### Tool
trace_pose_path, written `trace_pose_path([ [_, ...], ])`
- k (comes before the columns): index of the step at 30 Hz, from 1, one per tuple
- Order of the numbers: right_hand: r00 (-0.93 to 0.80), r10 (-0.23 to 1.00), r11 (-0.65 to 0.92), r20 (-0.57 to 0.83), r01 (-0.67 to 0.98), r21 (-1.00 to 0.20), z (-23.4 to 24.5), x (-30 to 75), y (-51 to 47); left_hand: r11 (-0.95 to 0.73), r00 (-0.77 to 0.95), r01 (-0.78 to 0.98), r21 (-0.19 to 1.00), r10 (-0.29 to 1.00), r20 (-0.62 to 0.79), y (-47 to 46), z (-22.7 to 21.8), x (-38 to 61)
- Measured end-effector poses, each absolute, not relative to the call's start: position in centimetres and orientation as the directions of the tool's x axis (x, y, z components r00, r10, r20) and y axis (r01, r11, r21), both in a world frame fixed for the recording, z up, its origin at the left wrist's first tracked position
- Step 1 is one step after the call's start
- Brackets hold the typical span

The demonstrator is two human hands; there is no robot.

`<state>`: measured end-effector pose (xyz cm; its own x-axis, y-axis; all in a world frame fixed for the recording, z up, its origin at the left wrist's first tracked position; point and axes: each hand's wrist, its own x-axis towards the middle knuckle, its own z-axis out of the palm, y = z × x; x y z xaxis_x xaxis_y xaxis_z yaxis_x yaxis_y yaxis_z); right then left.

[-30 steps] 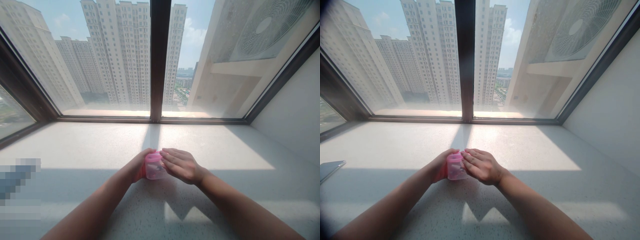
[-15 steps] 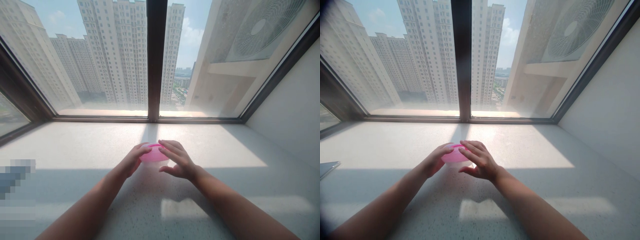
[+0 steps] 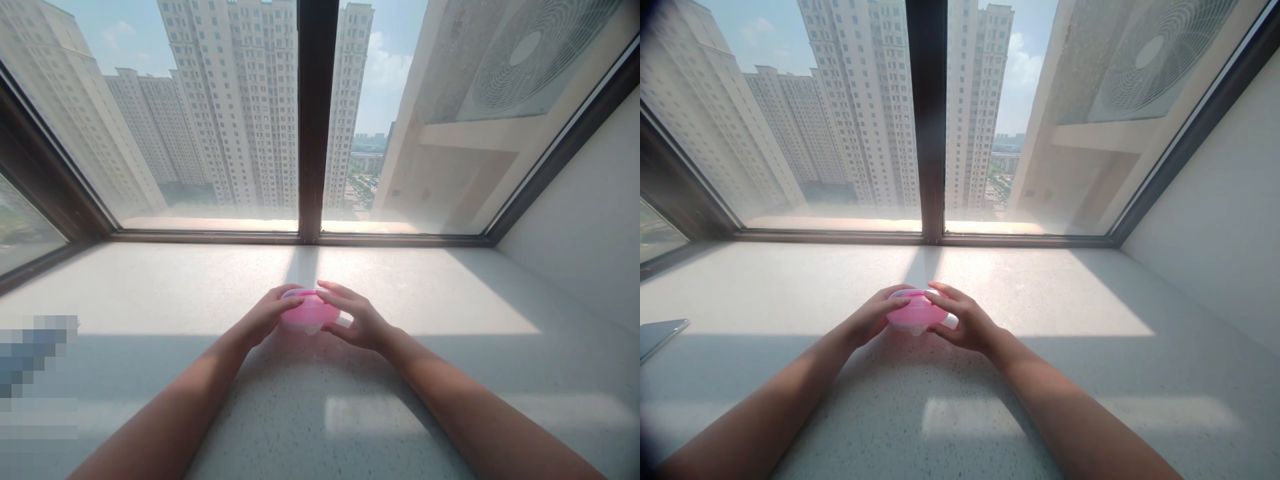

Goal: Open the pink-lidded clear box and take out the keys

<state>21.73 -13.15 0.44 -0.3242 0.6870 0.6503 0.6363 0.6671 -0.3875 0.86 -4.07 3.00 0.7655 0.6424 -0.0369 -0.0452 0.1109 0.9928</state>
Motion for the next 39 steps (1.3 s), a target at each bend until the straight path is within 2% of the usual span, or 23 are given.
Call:
trace_pose_path([
  [7, -0.300, 0.706, 0.648, 0.641, 0.640, -0.413, 0.0, 21.9, -12.9, 0.006, 0.782, -0.002, 1.000, 0.623, -0.002, -3.4, 2.4, 0.2],
  [11, -0.293, 0.720, 0.643, 0.629, 0.623, -0.446, 0.1, 22.0, -12.8, -0.164, 0.829, 0.063, 0.984, 0.558, 0.040, -3.0, 2.5, -0.5],
  [18, -0.182, 0.757, 0.605, 0.627, 0.558, -0.568, 0.2, 22.0, -12.9, -0.391, 0.813, 0.126, 0.912, 0.567, 0.131, -2.7, 2.5, -0.8],
  [23, -0.064, 0.830, 0.511, 0.553, 0.482, -0.712, 0.0, 22.1, -12.9, -0.362, 0.831, 0.116, 0.925, 0.545, 0.109, -3.1, 2.7, -0.8],
  [28, 0.065, 0.890, 0.409, 0.451, 0.320, -0.855, -0.3, 22.1, -12.2, -0.287, 0.846, 0.056, 0.956, 0.523, 0.107, -3.3, 2.7, -0.6],
  [35, 0.036, 0.895, 0.408, 0.444, 0.335, -0.849, -0.2, 22.3, -12.2, -0.322, 0.862, 0.066, 0.944, 0.496, 0.109, -2.8, 1.9, -0.7],
  [39, 0.025, 0.894, 0.411, 0.447, 0.353, -0.841, 0.0, 22.2, -12.4, -0.378, 0.838, 0.107, 0.920, 0.533, 0.121, -2.8, 1.9, -0.7],
])
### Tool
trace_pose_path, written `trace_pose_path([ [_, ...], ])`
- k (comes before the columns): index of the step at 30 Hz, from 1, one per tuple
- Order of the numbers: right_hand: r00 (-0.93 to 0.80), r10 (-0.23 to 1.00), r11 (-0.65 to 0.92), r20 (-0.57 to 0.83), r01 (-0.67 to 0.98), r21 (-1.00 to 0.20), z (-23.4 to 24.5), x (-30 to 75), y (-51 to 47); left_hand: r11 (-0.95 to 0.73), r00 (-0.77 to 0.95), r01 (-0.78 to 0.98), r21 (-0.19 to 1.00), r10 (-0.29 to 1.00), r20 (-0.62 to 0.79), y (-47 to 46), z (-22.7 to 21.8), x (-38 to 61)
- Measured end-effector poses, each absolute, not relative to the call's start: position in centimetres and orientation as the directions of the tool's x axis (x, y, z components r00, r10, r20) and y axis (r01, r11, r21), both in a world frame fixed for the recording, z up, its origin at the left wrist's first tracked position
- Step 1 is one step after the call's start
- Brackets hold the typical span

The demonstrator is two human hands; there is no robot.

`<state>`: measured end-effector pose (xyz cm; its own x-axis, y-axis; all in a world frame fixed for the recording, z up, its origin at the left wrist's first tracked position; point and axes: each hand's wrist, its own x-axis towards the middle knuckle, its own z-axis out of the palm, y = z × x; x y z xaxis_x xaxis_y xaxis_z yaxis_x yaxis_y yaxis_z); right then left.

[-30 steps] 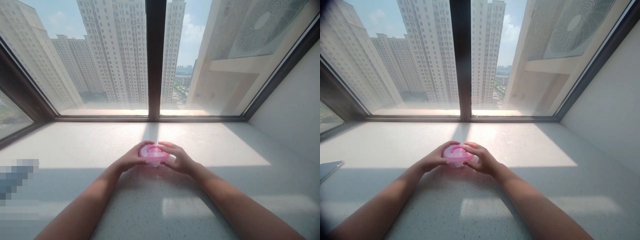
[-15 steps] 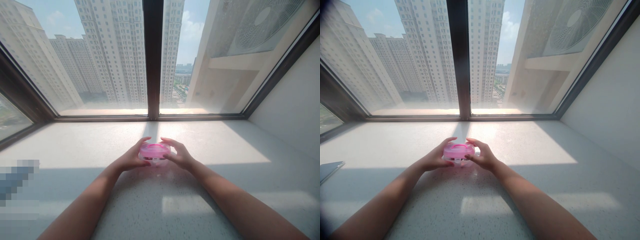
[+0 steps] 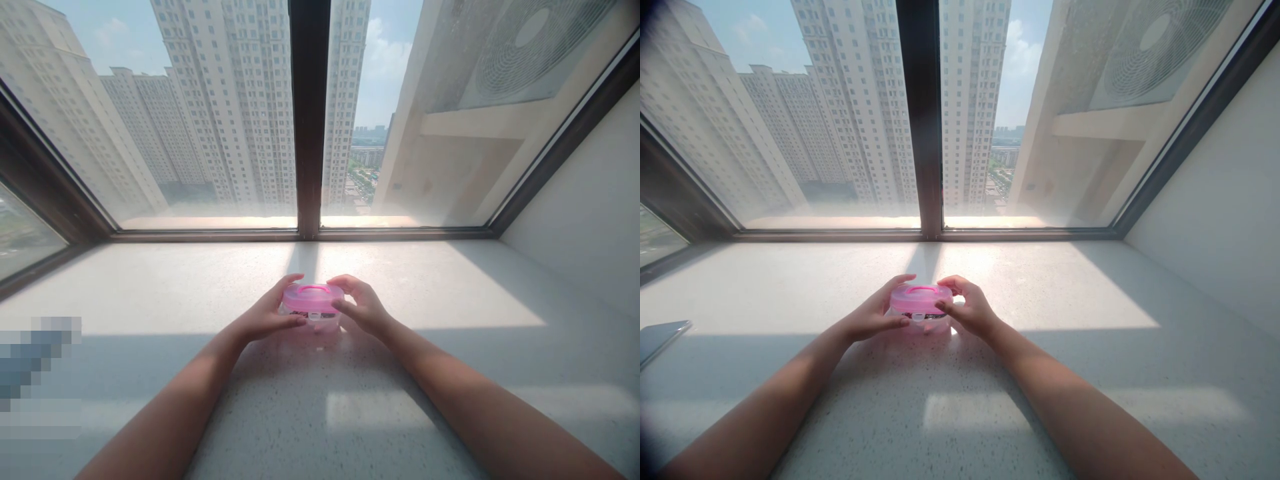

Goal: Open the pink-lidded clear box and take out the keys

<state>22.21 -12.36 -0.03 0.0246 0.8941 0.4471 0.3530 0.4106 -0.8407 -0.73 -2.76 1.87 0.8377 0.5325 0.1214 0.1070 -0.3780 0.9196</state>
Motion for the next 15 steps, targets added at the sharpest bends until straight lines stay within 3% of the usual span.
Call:
trace_pose_path([
  [7, 0.031, 0.892, 0.412, 0.452, 0.356, -0.839, -0.03, 22.13, -12.36, -0.413, 0.814, 0.138, 0.900, 0.565, 0.134, -2.89, 1.77, -0.63],
  [15, 0.083, 0.904, 0.374, 0.420, 0.326, -0.868, 0.05, 22.12, -12.21, -0.325, 0.825, 0.087, 0.942, 0.553, 0.115, -3.07, 1.82, -0.45],
])
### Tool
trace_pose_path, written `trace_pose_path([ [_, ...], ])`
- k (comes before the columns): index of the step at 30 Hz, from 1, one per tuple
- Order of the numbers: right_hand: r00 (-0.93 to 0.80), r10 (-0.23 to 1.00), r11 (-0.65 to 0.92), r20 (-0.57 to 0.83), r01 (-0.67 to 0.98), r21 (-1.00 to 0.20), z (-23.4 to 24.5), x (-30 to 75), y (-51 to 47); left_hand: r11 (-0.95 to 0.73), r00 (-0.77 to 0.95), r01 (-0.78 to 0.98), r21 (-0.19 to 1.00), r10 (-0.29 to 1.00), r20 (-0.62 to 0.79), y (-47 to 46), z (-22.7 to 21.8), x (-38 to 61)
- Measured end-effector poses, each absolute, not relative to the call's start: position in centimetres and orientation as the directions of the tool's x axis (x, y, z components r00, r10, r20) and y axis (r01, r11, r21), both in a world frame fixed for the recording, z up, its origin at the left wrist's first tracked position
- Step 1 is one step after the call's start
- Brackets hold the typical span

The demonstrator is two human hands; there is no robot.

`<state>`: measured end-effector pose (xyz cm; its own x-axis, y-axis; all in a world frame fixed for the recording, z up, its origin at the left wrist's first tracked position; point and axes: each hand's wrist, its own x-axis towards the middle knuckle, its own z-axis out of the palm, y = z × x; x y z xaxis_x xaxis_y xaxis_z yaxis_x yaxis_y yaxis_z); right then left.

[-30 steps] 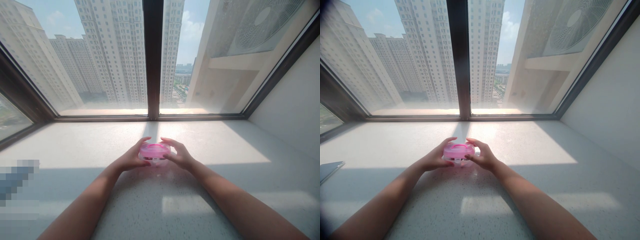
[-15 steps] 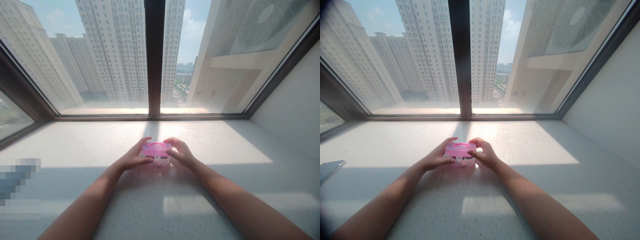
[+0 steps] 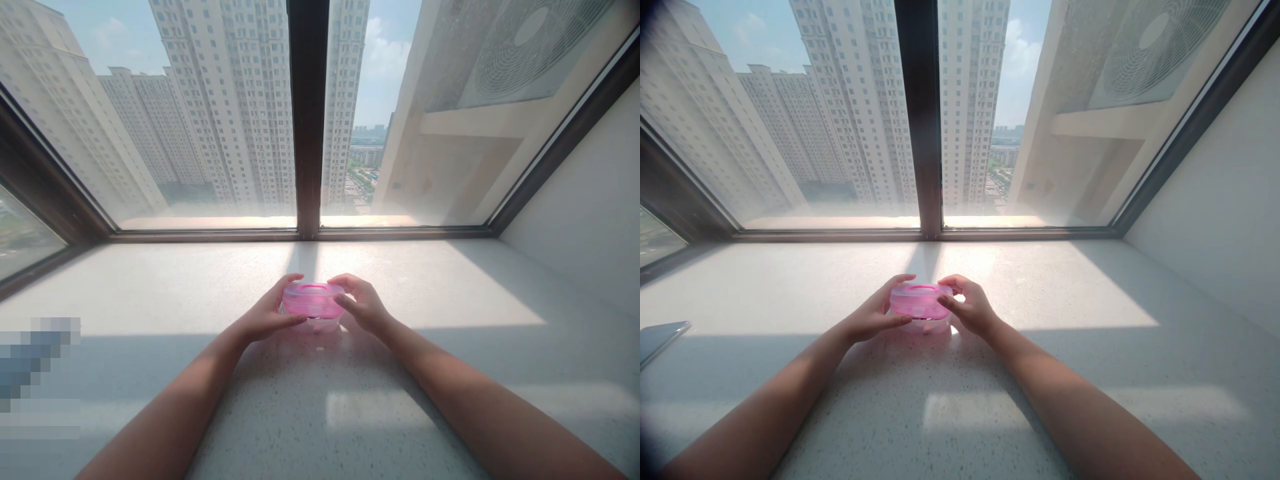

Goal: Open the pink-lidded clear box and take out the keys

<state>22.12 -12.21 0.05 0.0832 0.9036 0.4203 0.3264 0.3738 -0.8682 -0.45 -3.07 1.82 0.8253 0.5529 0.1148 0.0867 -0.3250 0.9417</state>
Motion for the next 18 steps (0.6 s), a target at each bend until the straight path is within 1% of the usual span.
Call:
trace_pose_path([
  [6, 0.177, 0.917, 0.318, 0.357, 0.217, -0.923, 0.3, 21.7, -11.6, -0.198, 0.828, 0.040, 0.979, 0.555, 0.079, -3.1, 1.7, -0.3],
  [11, 0.249, 0.900, 0.317, 0.358, 0.191, -0.929, 0.1, 21.5, -10.8, -0.149, 0.828, 0.007, 0.989, 0.556, 0.078, -3.0, 1.6, -0.1],
  [13, 0.263, 0.891, 0.321, 0.369, 0.211, -0.923, -0.2, 21.6, -10.5, -0.145, 0.831, 0.012, 0.989, 0.551, 0.070, -2.9, 1.8, 0.0],
  [16, 0.259, 0.868, 0.345, 0.424, 0.301, -0.889, -0.6, 21.9, -10.3, -0.121, 0.839, 0.004, 0.993, 0.541, 0.063, -3.1, 2.2, 0.1],
  [18, 0.275, 0.860, 0.335, 0.430, 0.330, -0.882, -0.8, 22.1, -10.3, -0.107, 0.851, -0.019, 0.994, 0.520, 0.073, -3.2, 2.6, 0.2],
])
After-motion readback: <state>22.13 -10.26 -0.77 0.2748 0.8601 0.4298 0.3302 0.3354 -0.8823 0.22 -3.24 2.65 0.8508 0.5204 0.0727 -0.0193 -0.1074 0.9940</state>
